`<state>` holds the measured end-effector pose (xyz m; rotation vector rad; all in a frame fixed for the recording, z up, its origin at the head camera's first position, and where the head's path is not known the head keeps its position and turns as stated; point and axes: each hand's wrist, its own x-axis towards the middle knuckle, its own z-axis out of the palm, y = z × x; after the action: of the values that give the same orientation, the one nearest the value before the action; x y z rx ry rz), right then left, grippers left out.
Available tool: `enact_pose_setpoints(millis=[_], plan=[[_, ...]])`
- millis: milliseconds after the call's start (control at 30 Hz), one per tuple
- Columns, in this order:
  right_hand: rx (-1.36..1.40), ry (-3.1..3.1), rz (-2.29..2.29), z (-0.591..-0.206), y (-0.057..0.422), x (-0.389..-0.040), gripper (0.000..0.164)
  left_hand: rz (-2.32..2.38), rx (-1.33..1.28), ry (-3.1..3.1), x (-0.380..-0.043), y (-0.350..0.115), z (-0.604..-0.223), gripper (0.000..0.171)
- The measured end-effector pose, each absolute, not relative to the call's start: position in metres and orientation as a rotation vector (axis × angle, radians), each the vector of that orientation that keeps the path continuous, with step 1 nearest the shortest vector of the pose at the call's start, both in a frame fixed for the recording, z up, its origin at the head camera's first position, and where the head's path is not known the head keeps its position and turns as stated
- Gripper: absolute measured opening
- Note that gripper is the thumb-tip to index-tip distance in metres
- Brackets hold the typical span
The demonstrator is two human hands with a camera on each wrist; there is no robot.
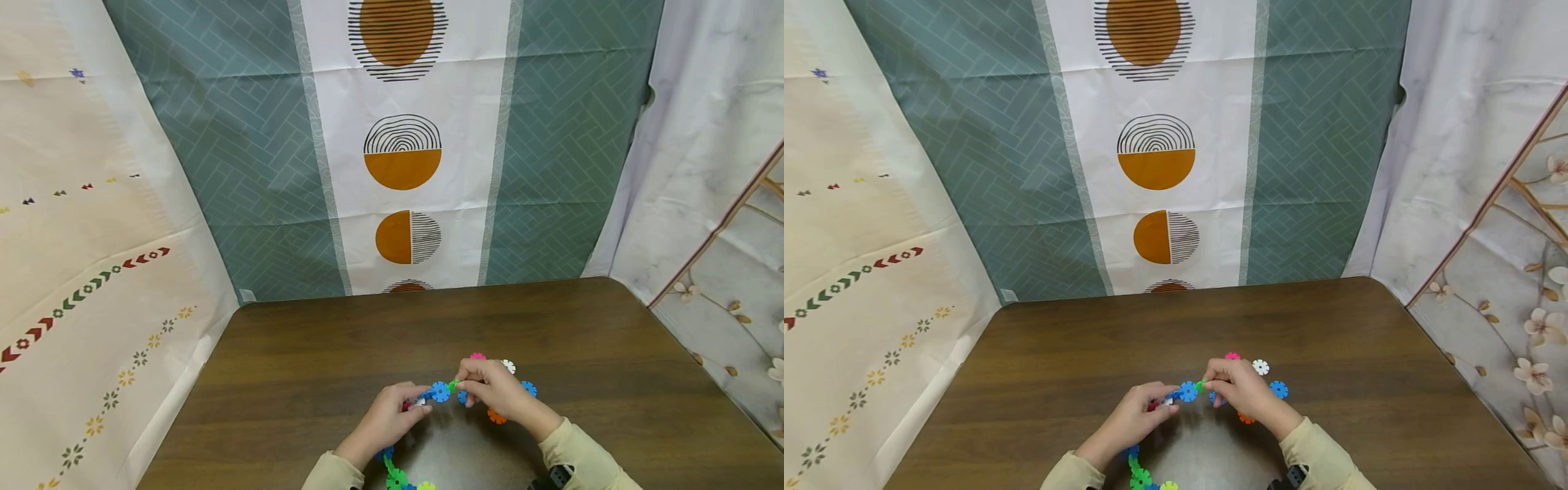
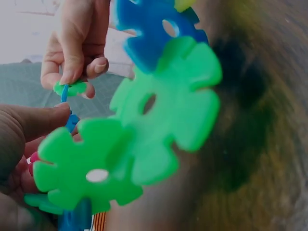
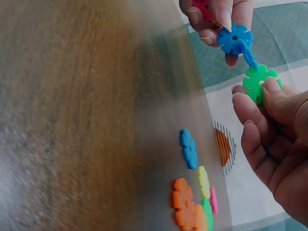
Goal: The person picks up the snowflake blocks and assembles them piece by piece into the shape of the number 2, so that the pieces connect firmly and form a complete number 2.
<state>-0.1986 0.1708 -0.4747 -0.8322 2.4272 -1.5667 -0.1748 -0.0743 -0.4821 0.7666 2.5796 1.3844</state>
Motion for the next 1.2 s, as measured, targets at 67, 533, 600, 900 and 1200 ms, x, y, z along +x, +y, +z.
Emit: enact_pose_setpoints(millis=[67, 533, 600, 900, 1200], plan=[[-0.847, 2.455, -1.546, -0.476, 0.17, -0.198, 0.011, 1.383, 0.774, 2.564, -0.175, -0.075, -0.482, 0.027], [-0.957, 2.611, -1.534, -0.484, 0.164, -0.197, 0.015, 1.417, 0.765, 2.537, -0.174, -0.075, -0.484, 0.031], [-0.921, 2.617, -1.517, -0.484, 0.164, -0.197, 0.014, 1.41, 0.766, 2.549, -0.173, -0.075, -0.484, 0.031], [-0.905, 2.62, -1.533, -0.486, 0.16, -0.196, 0.014, 1.36, 0.792, 2.592, -0.174, -0.075, -0.484, 0.03], [-0.898, 2.625, -1.489, -0.481, 0.157, -0.198, 0.006, 1.391, 0.699, 2.56, -0.174, -0.074, -0.485, 0.027]])
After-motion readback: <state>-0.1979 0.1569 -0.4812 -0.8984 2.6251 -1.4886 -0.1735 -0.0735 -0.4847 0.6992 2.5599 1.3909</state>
